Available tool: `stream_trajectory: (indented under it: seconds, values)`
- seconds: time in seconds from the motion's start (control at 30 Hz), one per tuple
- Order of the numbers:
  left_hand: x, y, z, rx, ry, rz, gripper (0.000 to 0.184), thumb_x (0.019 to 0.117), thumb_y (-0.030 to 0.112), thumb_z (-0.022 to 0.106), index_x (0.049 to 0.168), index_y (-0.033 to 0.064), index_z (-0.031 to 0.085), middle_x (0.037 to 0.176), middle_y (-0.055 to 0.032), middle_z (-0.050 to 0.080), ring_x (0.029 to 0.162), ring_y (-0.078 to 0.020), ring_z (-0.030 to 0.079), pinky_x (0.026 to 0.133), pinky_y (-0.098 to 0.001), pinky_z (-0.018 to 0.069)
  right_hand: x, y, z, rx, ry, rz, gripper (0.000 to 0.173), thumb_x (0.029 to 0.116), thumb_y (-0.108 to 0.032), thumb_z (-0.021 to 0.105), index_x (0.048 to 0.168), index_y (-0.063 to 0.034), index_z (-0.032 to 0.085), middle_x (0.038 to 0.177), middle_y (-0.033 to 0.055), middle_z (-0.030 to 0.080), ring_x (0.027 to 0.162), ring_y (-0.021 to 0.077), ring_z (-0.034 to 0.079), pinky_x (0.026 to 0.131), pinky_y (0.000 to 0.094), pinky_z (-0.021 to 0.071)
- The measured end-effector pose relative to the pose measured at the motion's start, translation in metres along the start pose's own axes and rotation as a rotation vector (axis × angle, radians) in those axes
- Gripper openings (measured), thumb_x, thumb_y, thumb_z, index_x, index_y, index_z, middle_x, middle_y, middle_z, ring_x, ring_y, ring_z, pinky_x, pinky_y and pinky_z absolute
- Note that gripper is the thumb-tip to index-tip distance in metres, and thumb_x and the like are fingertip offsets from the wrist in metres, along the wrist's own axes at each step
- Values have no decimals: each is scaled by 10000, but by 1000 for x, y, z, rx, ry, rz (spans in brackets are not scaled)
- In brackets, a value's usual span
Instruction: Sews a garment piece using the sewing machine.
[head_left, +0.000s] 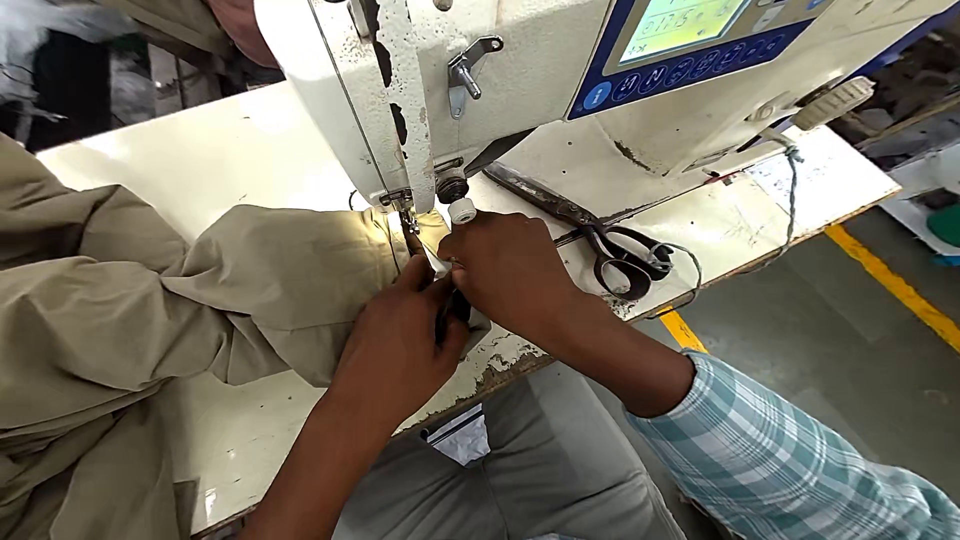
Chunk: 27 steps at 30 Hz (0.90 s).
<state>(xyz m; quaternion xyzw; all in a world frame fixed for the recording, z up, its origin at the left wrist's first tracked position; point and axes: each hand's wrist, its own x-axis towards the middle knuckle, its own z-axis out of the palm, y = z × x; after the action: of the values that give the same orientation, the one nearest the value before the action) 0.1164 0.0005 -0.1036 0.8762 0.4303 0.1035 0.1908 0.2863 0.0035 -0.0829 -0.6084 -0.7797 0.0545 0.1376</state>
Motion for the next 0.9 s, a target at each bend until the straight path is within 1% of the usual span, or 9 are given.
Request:
stream_trajectory:
  seconds: [0.07,0.17,0.23,0.3,0.37,0.47,0.57,0.77,0.9]
  values:
    - [0,-1,1,3,2,7,261,918,317,582,1033,168,763,1032,3,575,677,-86,577,549,-304,529,1,1,2,10,-35,31,65,878,-139,726,925,-128,769,870,81,681,747,272,681,557,453,514]
    - [0,0,1,11,3,11,279,918,300,580,1068,153,764,1058,-10,578,689,-89,583,558,-300,531,4,7,10,66,-32,86,124,911,-236,737,930,-115,746,831,78,672,751,275,679,571,464,507]
    - [0,0,1,21,9,16,294,921,291,574,1084,144,768,1046,-17,576,689,-96,583,553,-303,527,7,10,13,104,-30,121,75,871,-187,742,896,-117,741,806,75,678,760,276,678,587,478,499]
    - [0,0,1,32,8,13,317,927,299,568,1116,147,773,1035,-16,572,681,-96,577,544,-299,518,7,9,13,61,37,92,44,805,-110,757,832,-104,724,784,82,655,720,279,665,544,464,486]
    - [0,1,1,35,8,13,289,922,302,579,1079,152,770,1047,-10,581,677,-91,583,544,-299,524,7,3,9,10,71,50,62,785,-75,779,832,-95,746,790,100,669,700,292,673,527,458,490]
    - [0,1,0,16,-4,1,270,924,312,582,1052,165,769,1070,1,590,689,-85,591,559,-306,536,5,-1,3,-15,0,1,37,835,-80,763,864,-102,756,841,107,685,702,297,676,532,459,499]
    - [1,0,0,8,-22,-6,267,927,310,584,1048,156,765,1056,0,573,700,-86,586,567,-304,533,1,3,-1,7,-129,-14,98,902,-105,689,940,-124,777,908,76,679,795,266,678,591,449,522]
    - [0,0,1,23,1,9,228,930,317,594,988,162,751,1044,-8,549,662,-85,563,534,-294,520,1,3,-1,54,-194,-43,159,944,-74,625,982,-116,774,964,84,663,879,264,669,660,432,539]
    - [-1,1,3,18,35,3,185,915,292,610,907,157,736,1180,-57,522,665,-94,577,526,-295,533,6,7,-5,163,-286,-23,163,971,-116,606,1005,-106,765,972,74,659,910,236,662,720,427,540]
